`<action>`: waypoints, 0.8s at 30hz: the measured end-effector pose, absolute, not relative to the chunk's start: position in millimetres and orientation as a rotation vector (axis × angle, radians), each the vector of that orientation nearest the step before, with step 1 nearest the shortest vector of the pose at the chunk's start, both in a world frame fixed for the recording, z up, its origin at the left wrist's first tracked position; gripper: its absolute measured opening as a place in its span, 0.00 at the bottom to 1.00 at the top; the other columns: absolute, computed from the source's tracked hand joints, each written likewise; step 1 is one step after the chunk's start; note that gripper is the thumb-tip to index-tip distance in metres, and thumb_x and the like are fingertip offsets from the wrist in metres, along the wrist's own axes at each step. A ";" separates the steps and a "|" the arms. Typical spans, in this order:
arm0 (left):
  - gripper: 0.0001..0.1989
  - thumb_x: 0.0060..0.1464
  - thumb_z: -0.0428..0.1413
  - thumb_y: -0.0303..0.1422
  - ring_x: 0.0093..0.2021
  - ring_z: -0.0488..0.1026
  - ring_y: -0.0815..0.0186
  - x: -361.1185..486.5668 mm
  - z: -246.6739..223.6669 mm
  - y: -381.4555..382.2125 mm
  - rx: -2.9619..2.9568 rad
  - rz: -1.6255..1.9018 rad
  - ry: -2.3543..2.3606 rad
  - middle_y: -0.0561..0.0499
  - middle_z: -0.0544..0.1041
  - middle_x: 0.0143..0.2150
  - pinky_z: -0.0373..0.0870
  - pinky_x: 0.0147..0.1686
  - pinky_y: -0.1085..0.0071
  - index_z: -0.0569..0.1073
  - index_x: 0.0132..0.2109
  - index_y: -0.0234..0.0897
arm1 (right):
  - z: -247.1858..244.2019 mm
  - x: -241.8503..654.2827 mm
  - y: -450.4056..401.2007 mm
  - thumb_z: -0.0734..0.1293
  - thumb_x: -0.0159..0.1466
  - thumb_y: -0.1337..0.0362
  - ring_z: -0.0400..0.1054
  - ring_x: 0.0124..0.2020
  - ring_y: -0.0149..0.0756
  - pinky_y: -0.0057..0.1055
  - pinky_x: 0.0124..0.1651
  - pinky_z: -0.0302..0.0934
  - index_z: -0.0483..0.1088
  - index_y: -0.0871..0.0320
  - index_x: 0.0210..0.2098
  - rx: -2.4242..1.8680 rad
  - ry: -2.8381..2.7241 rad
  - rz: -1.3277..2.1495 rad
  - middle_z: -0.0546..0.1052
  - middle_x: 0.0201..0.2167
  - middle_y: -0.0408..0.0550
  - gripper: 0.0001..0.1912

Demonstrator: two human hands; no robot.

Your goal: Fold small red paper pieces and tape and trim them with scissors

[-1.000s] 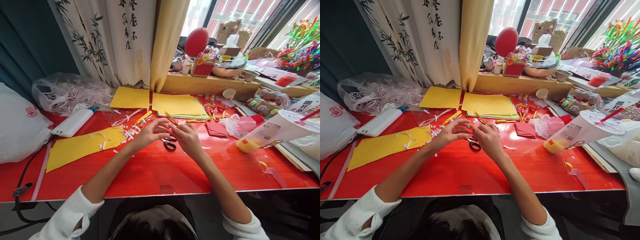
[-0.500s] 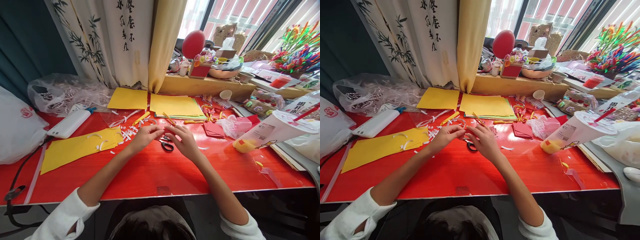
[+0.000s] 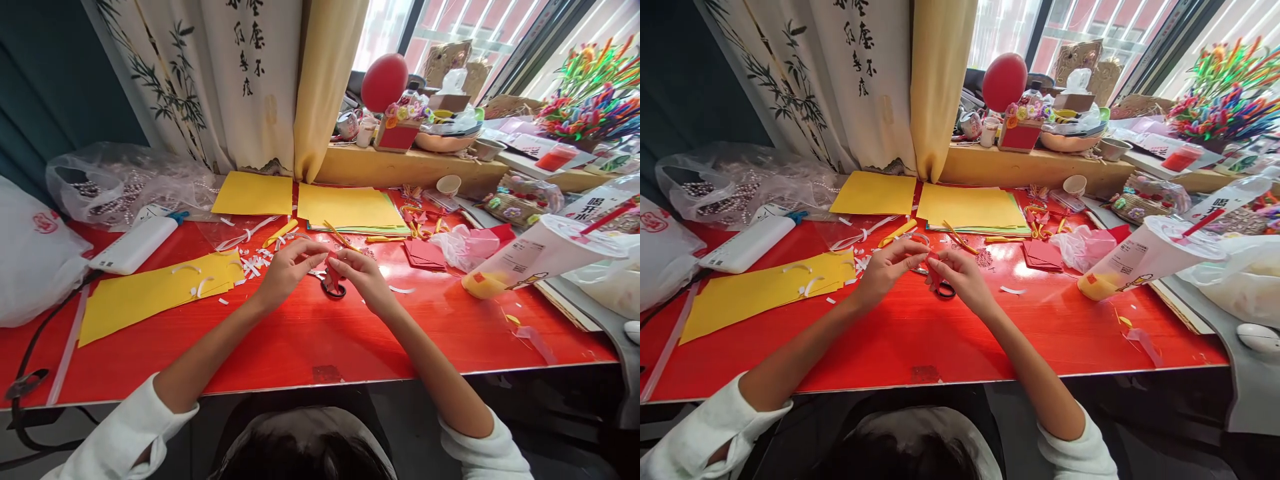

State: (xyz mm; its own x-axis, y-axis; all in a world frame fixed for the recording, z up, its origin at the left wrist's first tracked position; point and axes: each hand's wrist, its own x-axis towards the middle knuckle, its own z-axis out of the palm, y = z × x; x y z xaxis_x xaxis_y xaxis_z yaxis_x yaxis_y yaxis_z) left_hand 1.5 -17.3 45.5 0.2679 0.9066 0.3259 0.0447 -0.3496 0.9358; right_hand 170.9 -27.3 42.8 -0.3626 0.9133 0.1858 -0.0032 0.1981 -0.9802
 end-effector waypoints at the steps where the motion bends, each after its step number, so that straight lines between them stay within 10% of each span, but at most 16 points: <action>1: 0.12 0.53 0.56 0.38 0.44 0.70 0.66 2.0 45.3 -17.7 1.645 1.217 0.894 0.49 0.72 0.43 0.69 0.42 0.71 0.74 0.41 0.36 | 43.6 170.6 -27.9 0.63 0.63 0.55 0.67 0.23 0.29 0.28 0.29 0.62 0.67 0.60 0.30 -0.881 -1.587 1.303 0.73 0.22 0.43 0.13; 24: 0.08 0.56 0.54 0.32 0.40 0.69 0.69 5.2 33.2 -20.1 2.224 1.474 0.893 0.50 0.71 0.40 0.70 0.40 0.72 0.72 0.43 0.37 | 48.4 167.4 -31.6 0.61 0.65 0.61 0.70 0.24 0.30 0.28 0.32 0.66 0.68 0.60 0.29 -0.823 -1.458 1.265 0.74 0.21 0.43 0.11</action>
State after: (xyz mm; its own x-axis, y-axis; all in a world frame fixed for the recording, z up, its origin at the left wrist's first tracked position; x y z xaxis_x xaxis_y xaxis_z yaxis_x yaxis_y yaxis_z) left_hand 5.2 -20.1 33.2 0.2698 0.6572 0.7038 0.3197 -0.7505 0.5783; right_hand 167.4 -31.6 48.4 -0.2722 0.9306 0.2447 -0.1112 0.2222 -0.9687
